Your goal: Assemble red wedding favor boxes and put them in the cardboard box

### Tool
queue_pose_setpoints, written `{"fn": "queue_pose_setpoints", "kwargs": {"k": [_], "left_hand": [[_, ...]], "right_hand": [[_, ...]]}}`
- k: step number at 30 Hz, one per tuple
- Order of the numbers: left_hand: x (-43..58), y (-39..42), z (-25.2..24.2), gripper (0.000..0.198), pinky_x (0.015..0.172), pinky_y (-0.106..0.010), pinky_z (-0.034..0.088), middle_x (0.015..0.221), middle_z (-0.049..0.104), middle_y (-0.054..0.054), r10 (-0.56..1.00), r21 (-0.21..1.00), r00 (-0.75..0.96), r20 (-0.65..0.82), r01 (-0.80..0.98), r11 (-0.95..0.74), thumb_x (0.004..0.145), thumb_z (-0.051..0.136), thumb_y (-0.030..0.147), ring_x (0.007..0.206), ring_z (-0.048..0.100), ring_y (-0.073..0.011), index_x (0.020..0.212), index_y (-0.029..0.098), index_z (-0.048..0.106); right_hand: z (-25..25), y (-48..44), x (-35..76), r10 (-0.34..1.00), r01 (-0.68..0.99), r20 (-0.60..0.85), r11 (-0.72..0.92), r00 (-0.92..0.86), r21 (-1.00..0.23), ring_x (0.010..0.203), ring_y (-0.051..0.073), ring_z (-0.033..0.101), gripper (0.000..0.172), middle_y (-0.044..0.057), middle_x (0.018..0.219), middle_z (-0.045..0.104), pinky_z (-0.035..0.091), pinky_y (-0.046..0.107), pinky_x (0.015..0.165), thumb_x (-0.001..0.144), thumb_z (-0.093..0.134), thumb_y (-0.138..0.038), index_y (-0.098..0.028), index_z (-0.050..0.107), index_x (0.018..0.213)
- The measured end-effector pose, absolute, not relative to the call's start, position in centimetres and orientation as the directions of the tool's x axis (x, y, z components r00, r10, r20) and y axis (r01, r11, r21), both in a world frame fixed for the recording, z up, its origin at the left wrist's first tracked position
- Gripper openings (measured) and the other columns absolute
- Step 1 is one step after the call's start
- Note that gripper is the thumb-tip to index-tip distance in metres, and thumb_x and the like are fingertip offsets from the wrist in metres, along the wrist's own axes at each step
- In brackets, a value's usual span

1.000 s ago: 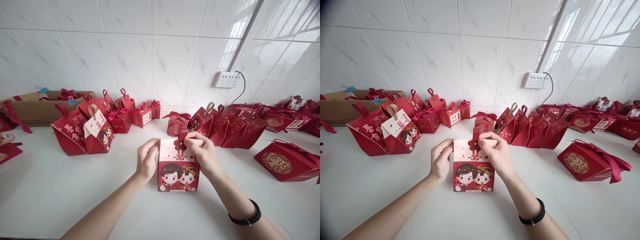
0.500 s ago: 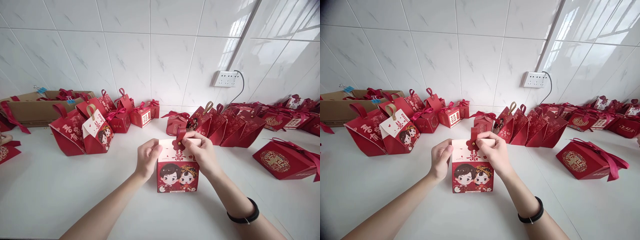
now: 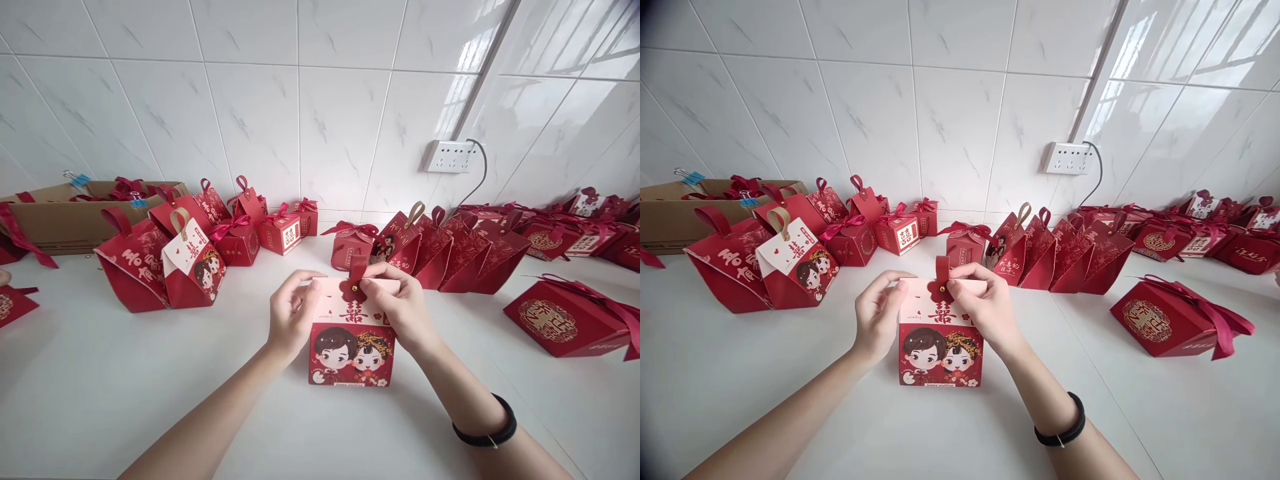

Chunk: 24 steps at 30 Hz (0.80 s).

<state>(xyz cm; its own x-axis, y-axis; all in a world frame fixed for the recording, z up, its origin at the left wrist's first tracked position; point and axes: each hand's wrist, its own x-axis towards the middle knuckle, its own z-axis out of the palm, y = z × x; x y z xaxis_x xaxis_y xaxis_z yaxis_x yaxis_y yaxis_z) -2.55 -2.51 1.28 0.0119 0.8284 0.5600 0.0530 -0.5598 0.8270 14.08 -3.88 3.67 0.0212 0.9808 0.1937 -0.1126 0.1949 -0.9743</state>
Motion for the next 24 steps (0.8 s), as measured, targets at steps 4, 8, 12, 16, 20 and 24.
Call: {"fn": "queue_pose_setpoints", "kwargs": {"k": [4,8,12,16,20,24], "left_hand": [[-2.6,-2.7,1.6,0.022,0.04,-0.021,0.025,0.048,0.037,0.006,0.834,0.833,-0.013,0.552,0.058,-0.551,0.088,0.051,0.039,0.041,0.032,-0.0092,0.078,0.019,0.052],[-2.6,-2.9,1.9,0.022,0.041,-0.02,0.027,0.05,0.04,0.006,0.793,0.795,-0.079,0.604,0.128,-0.593,0.086,0.054,0.037,0.042,0.035,-0.0087,0.074,0.019,0.052],[-2.8,-2.5,1.9,0.026,0.041,-0.021,0.029,0.052,0.047,0.004,0.842,0.848,-0.097,0.531,0.068,-0.526,0.086,0.055,0.041,0.044,0.039,-0.0096,0.074,0.019,0.057],[-2.8,-1.8,1.6,0.038,0.054,-0.024,0.044,0.063,0.062,-0.003,0.908,0.894,0.065,0.415,-0.217,-0.393,0.088,0.047,0.045,0.058,0.057,-0.0149,0.068,0.017,0.062],[-2.2,-1.7,1.4,0.028,0.07,-0.03,0.05,0.08,0.071,-0.006,0.881,0.982,0.438,0.178,-0.131,-0.133,0.083,0.057,0.041,0.075,0.065,-0.0205,0.082,0.016,0.069],[-1.8,-2.5,1.1,0.041,0.074,-0.034,0.05,0.094,0.071,-0.008,0.602,0.999,0.798,-0.016,0.04,-0.027,0.085,0.052,0.055,0.084,0.065,-0.0226,0.092,0.021,0.072]], "right_hand": [[3.9,-4.1,13.8,0.98,-0.079,0.199,0.201,0.025,-0.977,0.054,0.012,0.058,0.024,-0.001,0.066,0.064,0.046,0.021,0.049,0.069,0.073,-0.04,-0.02,0.063,0.076],[4.1,-4.0,13.6,0.978,0.031,0.199,0.197,0.067,-0.98,0.051,0.011,0.053,0.029,-0.001,0.064,0.062,0.042,0.021,0.046,0.07,0.072,-0.046,-0.019,0.064,0.078],[3.8,-3.6,13.8,0.983,0.088,0.145,0.136,0.114,-0.987,0.055,0.012,0.054,0.038,0.001,0.064,0.062,0.041,0.022,0.048,0.068,0.073,-0.053,-0.017,0.064,0.072],[3.2,-2.9,14.4,0.989,-0.122,0.093,0.107,0.114,-0.987,0.056,0.012,0.054,0.039,0.001,0.067,0.063,0.042,0.024,0.052,0.065,0.076,-0.054,-0.018,0.065,0.074],[2.0,-1.5,14.8,0.989,-0.4,0.074,0.118,0.124,-0.909,0.048,0.011,0.043,0.038,-0.003,0.055,0.048,0.038,0.026,0.047,0.073,0.063,-0.062,-0.024,0.059,0.07],[0.7,-0.4,14.7,0.971,-0.397,0.172,0.226,0.167,-0.889,0.044,0.013,0.031,0.037,-0.003,0.054,0.037,0.037,0.029,0.047,0.079,0.048,-0.064,-0.03,0.059,0.072]]}}
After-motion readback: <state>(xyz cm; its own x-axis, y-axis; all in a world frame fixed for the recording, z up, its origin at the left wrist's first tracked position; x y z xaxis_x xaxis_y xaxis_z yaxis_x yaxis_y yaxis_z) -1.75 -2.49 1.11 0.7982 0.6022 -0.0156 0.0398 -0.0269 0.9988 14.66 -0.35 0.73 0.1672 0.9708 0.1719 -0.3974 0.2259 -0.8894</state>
